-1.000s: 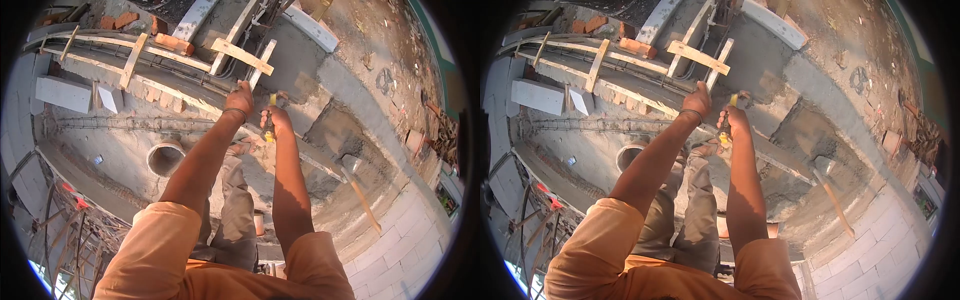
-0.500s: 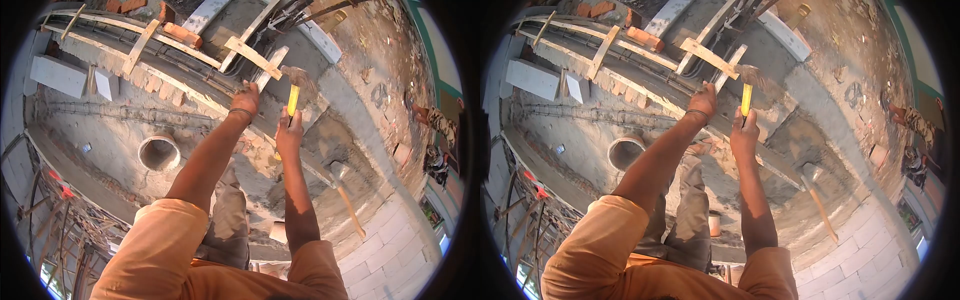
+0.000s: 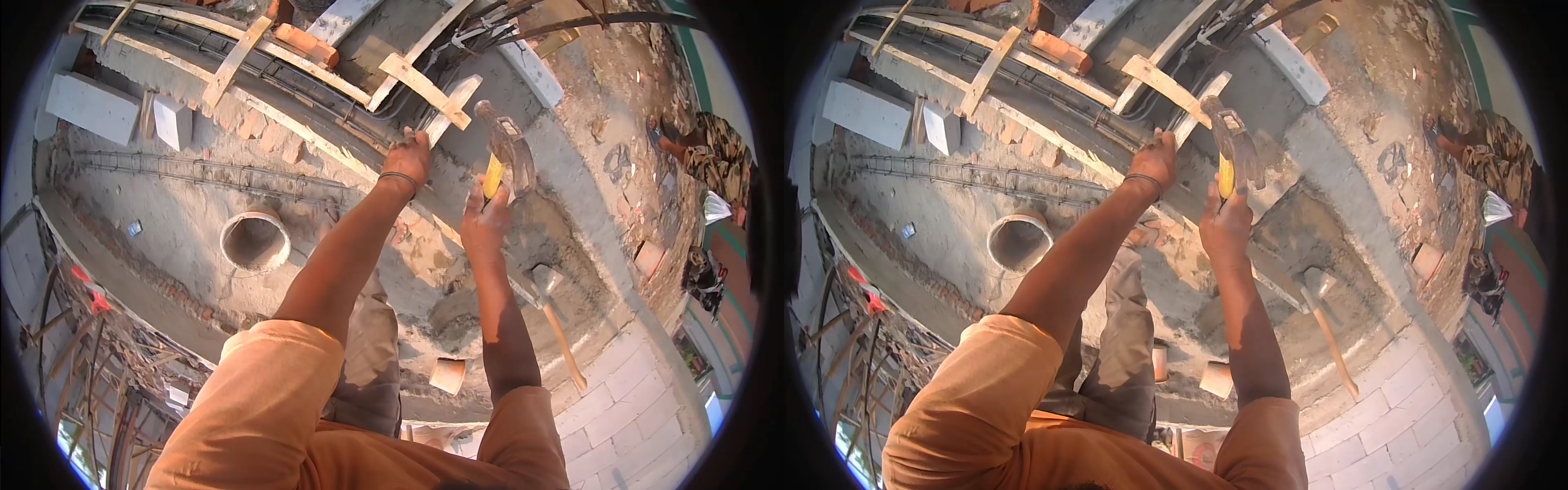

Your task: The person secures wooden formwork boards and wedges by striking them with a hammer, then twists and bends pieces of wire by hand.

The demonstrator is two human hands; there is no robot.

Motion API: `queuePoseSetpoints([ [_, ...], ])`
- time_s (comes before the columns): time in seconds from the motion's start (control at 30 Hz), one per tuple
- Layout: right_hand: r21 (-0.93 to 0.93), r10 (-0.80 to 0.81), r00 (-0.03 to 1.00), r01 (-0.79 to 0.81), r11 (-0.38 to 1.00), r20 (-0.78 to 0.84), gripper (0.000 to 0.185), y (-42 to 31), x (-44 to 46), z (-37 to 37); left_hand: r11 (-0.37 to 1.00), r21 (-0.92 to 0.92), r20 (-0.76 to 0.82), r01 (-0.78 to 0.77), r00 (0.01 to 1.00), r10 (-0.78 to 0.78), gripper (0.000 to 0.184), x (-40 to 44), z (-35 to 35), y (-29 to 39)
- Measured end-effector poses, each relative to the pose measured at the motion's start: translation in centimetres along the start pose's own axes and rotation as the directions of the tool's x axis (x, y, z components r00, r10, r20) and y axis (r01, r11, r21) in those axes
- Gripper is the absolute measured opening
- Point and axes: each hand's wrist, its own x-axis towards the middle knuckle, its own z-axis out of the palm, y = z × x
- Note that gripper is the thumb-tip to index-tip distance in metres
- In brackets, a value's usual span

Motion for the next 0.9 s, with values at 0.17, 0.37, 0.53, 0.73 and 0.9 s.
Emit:
queuePoseSetpoints([
  [0.17,-0.128,0.117,0.993,-0.114,0.985,0.013,0.024,0.3,1.6,0.0,1.000,-0.004,0.014,0.030,0.999,-0.030,0.023,0.1,-0.3,0.2],
  [0.37,0.049,-0.088,0.982,0.098,0.994,-0.166,0.026,0.4,-1.1,-0.3,1.000,0.018,-0.006,0.003,1.000,-0.003,0.023,-0.1,-0.1,0.1],
  [0.53,-0.124,0.095,0.995,-0.089,0.988,0.040,0.023,2.0,1.7,0.9,1.000,-0.009,-0.040,0.015,0.999,-0.016,0.023,0.1,0.1,0.1],
  [0.73,0.038,0.108,0.988,-0.104,0.994,-0.113,0.026,-0.6,-1.0,-1.9,0.996,-0.085,0.098,0.041,0.995,-0.032,0.033,0.3,-0.5,0.3],
  [0.9,0.051,0.106,0.991,-0.102,0.994,-0.085,0.029,1.5,-4.9,-2.1,0.995,-0.097,0.113,0.023,0.993,-0.012,0.025,0.3,0.0,-0.3],
])
